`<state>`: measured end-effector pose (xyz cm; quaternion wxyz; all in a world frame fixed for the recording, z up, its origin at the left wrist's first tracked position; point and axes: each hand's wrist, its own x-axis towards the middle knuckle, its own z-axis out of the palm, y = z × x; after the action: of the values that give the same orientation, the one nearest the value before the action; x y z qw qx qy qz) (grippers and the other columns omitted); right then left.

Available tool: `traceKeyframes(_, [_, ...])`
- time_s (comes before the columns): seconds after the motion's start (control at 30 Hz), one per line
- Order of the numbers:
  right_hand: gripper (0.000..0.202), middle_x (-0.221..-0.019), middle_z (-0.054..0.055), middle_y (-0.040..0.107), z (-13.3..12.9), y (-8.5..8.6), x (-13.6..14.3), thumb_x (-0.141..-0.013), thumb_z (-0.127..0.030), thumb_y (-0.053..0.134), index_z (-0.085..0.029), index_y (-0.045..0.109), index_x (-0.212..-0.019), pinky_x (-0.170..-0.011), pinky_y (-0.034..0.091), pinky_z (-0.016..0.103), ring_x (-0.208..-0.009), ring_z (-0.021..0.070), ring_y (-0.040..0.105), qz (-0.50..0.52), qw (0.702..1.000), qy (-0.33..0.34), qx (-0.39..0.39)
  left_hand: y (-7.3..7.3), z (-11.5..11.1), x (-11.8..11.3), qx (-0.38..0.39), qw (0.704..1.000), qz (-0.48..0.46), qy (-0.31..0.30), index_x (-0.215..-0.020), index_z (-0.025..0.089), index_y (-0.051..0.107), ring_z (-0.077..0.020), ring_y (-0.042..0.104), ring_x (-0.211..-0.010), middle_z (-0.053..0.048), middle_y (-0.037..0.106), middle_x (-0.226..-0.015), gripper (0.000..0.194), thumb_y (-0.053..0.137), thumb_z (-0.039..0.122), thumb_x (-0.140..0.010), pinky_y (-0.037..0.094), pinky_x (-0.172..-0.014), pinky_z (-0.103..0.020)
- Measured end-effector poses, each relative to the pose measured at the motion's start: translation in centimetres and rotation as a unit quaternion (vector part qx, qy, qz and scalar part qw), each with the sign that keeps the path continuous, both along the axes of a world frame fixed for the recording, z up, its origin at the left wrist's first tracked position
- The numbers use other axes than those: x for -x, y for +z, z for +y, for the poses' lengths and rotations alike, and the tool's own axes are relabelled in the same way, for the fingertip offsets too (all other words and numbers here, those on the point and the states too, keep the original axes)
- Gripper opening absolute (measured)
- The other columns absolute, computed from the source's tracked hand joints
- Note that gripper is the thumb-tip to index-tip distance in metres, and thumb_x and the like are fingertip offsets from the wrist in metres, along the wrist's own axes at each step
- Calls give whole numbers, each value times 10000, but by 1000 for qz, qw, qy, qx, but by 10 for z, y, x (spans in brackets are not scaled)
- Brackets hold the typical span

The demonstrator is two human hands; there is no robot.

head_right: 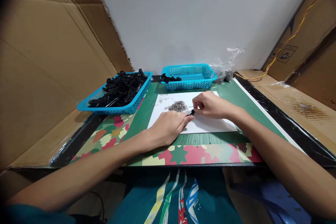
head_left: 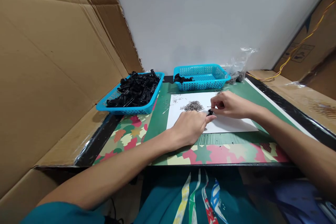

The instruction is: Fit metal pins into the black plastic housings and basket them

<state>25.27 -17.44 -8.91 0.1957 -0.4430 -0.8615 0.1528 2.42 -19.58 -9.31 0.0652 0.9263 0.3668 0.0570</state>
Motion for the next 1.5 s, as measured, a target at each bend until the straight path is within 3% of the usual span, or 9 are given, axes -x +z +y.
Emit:
traceKeyframes(0.2, [251, -589, -47, 429, 1, -3, 0, -851, -148, 621, -204, 482, -650, -579, 228, 326, -573, 104, 312, 17, 1000, 8, -1, -2, -1, 0, -35, 999, 27, -17, -854, 164, 674, -248, 678, -663, -86, 735, -756, 658, 205, 532, -1131, 410, -611, -326])
traceKeyframes(0.43, [211, -580, -45, 456, 1, -4, -2, -888, -209, 629, -198, 562, -689, -571, 232, 325, -558, 103, 340, 28, 1000, 6, 2, -8, 2, 2, -46, 998, 7, -34, -855, 165, 661, -242, 691, -658, -77, 746, -759, 624, 221, 504, -1139, 388, -589, -324])
traceKeyframes(0.8, [278, -582, -60, 368, 3, -2, -3, -860, -148, 597, -201, 466, -620, -570, 227, 318, -582, 103, 297, 37, 997, 54, 48, -6, -1, -1, -67, 997, 20, -28, -907, 156, 668, -250, 685, -617, -85, 707, -695, 593, 253, 513, -1133, 381, -568, -318])
traceKeyframes(1.0, [114, -591, -39, 499, 4, 4, -14, -872, -214, 653, -179, 710, -780, -540, 237, 317, -556, 109, 361, 1, 997, 36, 74, -4, -2, 0, -78, 995, 50, -41, -966, 142, 674, -273, 687, -630, -101, 707, -727, 591, 233, 497, -1135, 394, -561, -327])
traceKeyframes(1.07, [152, -573, -33, 495, 5, 5, -17, -892, -257, 663, -175, 749, -798, -537, 246, 322, -543, 115, 366, 26, 999, 0, 40, -4, -1, 0, -74, 995, 48, -42, -956, 141, 673, -271, 691, -645, -102, 708, -741, 589, 237, 494, -1135, 403, -570, -327])
traceKeyframes(1.17, [293, -587, -20, 482, 5, 8, -16, -995, -352, 584, -180, 770, -847, -563, 312, 331, -557, 133, 401, 159, 981, -84, -66, -4, -1, -1, -75, 996, 35, -31, -945, 137, 676, -259, 692, -642, -97, 695, -714, 589, 259, 510, -1131, 411, -585, -318])
traceKeyframes(1.3, [431, -917, 62, 638, 4, 12, -12, -1080, -480, 451, -221, 783, -988, -781, 463, 366, -851, 197, 594, 301, 940, -73, -142, -8, -2, -3, -81, 996, 25, -12, -959, 135, 694, -252, 692, -633, -100, 699, -705, 602, 270, 528, -1126, 411, -583, -309])
traceKeyframes(1.37, [459, -958, 77, 647, 4, 13, -11, -1067, -531, 478, -209, 772, -926, -802, 469, 369, -876, 203, 595, 278, 950, -69, -125, -9, -3, -3, -81, 997, 17, -3, -952, 140, 705, -252, 693, -638, -101, 701, -702, 624, 259, 542, -1123, 410, -580, -308])
traceKeyframes(1.5, [529, -559, -20, 490, 4, 7, -10, -1049, -617, 496, -195, 651, -769, -550, 384, 318, -507, 131, 453, 241, 966, -74, 56, -10, -3, -3, -79, 997, 10, -8, -933, 133, 705, -256, 691, -640, -104, 690, -687, 653, 247, 560, -1117, 404, -574, -306])
